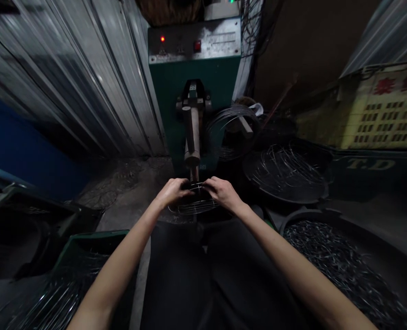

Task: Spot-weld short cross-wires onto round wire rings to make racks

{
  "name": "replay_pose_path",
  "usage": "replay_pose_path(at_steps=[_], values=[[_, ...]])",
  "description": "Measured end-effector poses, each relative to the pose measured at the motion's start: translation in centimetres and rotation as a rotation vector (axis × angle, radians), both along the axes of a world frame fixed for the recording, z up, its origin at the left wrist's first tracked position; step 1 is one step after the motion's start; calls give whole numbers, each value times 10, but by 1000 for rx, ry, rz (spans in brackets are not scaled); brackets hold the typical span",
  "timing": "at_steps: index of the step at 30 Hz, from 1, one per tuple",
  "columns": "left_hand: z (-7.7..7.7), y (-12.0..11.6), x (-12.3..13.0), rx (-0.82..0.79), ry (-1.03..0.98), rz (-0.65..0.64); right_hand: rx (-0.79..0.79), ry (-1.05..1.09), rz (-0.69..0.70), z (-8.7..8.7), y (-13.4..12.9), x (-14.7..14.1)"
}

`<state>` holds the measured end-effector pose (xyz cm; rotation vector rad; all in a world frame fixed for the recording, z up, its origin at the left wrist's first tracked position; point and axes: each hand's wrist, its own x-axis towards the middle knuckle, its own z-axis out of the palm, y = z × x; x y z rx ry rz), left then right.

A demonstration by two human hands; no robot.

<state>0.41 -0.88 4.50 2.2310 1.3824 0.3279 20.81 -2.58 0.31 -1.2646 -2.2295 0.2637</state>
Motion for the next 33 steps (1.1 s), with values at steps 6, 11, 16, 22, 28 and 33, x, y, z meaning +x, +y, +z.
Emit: replay_pose_path(at_steps=[6, 11, 16, 22, 28, 33], values=[[0, 11, -1, 23, -67, 12, 13, 15, -7, 6, 12, -3], [-6, 22, -8, 13, -111, 12, 27, 18, -14, 5, 20, -7], [-9, 28, -12, -1, -128, 12, 24, 2, -39, 5, 23, -12], [-11, 29, -11, -65, -141, 21, 9, 98, 3, 6, 22, -3], [-12, 33, -11, -76, -131, 17, -25, 194, -211, -24, 16, 50], [-15, 33, -18, -69, -163, 18, -148, 180, -93, -38, 15, 64]])
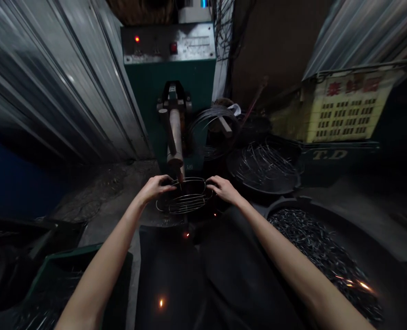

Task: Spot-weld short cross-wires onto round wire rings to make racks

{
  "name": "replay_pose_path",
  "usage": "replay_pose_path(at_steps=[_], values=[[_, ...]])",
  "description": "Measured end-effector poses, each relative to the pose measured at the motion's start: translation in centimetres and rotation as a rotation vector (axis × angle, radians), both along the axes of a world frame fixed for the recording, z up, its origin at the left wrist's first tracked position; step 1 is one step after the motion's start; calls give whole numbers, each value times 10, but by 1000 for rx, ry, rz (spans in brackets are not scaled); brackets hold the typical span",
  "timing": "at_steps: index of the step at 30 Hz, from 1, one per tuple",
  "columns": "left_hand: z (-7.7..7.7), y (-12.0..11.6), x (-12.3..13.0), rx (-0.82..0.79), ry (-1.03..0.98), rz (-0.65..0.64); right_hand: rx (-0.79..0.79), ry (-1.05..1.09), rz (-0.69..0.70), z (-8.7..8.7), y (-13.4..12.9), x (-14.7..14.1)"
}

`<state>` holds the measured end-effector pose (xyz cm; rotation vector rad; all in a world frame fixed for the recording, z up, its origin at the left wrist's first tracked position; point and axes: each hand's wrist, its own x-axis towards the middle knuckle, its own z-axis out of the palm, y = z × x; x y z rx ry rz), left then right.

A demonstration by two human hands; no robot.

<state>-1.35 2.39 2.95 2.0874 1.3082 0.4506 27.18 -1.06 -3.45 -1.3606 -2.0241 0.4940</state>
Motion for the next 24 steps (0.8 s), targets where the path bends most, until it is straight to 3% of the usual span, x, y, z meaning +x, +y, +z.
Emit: replay_pose_path(at_steps=[4, 8, 11, 15, 19, 24], values=[[-7, -7, -17, 10, -23, -5, 73, 8, 30, 16, -7, -15], [-4, -26, -24, 274, 6, 73, 171, -123, 16, 31, -15, -37], [-1, -39, -7, 405, 93, 31, 181, -278, 6, 32, -17, -54], [-4, -41, 16, 259, 272, -44, 138, -380, 38, 31, -20, -70], [-8, -39, 17, 147, 222, -40, 103, -388, 74, 37, -23, -74], [-1, -39, 10, 86, 159, -50, 82, -398, 78, 40, -18, -73]])
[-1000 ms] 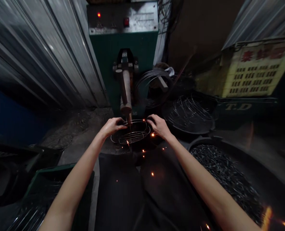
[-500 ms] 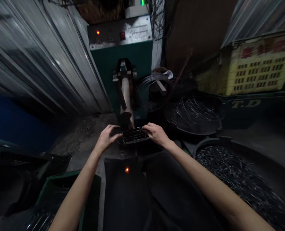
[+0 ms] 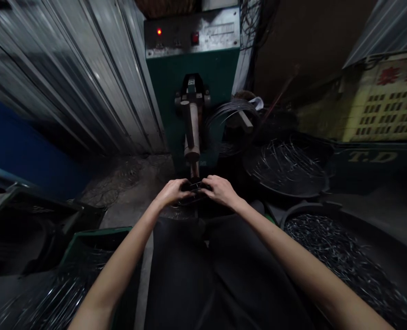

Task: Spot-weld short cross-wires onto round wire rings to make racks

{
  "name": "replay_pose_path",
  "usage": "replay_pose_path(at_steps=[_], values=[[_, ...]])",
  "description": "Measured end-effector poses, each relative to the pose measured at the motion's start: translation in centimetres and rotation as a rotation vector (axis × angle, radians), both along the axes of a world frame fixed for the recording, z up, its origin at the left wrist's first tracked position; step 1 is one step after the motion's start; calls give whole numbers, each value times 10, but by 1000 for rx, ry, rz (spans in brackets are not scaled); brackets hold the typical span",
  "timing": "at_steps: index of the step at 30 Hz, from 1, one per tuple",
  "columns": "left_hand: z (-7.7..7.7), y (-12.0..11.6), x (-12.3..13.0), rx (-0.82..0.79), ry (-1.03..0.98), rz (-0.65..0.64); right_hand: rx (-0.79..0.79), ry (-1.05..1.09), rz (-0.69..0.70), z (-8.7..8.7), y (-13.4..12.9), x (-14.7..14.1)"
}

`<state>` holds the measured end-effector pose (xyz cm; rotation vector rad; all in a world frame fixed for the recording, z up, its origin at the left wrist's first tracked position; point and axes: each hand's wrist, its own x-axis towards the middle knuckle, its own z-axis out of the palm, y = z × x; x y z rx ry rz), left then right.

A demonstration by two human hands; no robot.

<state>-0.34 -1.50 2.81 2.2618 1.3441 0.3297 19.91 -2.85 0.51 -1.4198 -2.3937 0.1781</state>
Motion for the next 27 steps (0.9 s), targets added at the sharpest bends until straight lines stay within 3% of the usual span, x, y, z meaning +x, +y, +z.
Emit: replay_pose_path(at_steps=[7, 18, 27], values=[[7, 9, -2, -18, -51, 40, -17, 187, 95, 1, 18, 4], [15, 16, -3, -94, -96, 32, 20, 234, 99, 11, 17, 6], [7, 21, -5, -123, -170, 49, 36, 209, 59, 11, 20, 2]])
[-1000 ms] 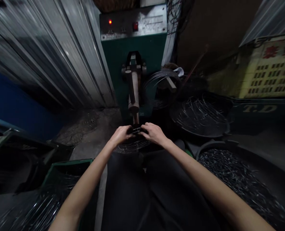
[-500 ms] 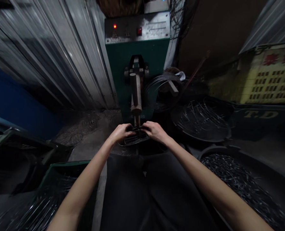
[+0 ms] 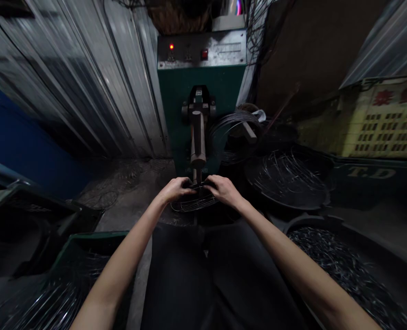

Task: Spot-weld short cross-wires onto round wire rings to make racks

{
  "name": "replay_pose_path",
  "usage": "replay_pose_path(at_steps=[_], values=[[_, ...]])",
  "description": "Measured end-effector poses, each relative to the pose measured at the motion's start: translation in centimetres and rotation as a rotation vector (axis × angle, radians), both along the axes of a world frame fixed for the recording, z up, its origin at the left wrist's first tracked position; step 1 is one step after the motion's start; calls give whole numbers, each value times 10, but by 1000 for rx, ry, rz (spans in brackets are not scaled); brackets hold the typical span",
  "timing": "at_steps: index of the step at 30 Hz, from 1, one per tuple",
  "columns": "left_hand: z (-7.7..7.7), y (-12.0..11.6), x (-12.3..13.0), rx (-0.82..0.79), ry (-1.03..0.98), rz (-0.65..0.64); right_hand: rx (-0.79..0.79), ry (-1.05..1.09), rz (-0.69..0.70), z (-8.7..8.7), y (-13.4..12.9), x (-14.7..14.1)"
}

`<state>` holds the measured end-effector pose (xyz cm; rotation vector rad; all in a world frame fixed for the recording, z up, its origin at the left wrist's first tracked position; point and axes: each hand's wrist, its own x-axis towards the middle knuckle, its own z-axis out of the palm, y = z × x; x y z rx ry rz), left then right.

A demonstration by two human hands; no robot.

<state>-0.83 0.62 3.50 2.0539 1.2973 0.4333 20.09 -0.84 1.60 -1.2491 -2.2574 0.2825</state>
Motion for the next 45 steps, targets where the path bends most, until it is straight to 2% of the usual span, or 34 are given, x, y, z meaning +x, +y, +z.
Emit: replay_pose_path(at_steps=[7, 14, 17, 21, 23, 25, 28, 33, 37, 40, 42, 45], values=[[-7, 18, -2, 0, -47, 3, -7, 13, -13, -2, 13, -1], [-7, 20, 0, -46, -33, 10, -29, 64, 4, -4, 14, -1], [-5, 22, 0, -57, -42, -5, 12, 183, -42, -4, 16, 19], [-5, 25, -1, -57, -54, -42, 34, 264, -273, -17, 14, 65], [-6, 24, -1, -80, -89, -51, -21, 211, -273, -25, 10, 82], [-8, 22, -2, -104, -127, -50, -63, 181, -216, -31, 7, 89], [-9, 16, -5, -112, -166, -46, -51, 191, -134, -30, 3, 88], [-9, 2, -11, -160, -161, -49, -32, 150, -83, -22, 2, 82], [-15, -10, -18, -195, -160, -54, -92, 18, 22, -30, -1, 74], [-23, -14, -27, -208, -87, -56, -122, -54, 62, -37, -10, 65], [-24, -16, -32, -122, 1, -36, -135, -74, 59, -37, -18, 57], [-15, -21, -25, 134, 102, -4, -111, -141, 13, -33, -26, 42]])
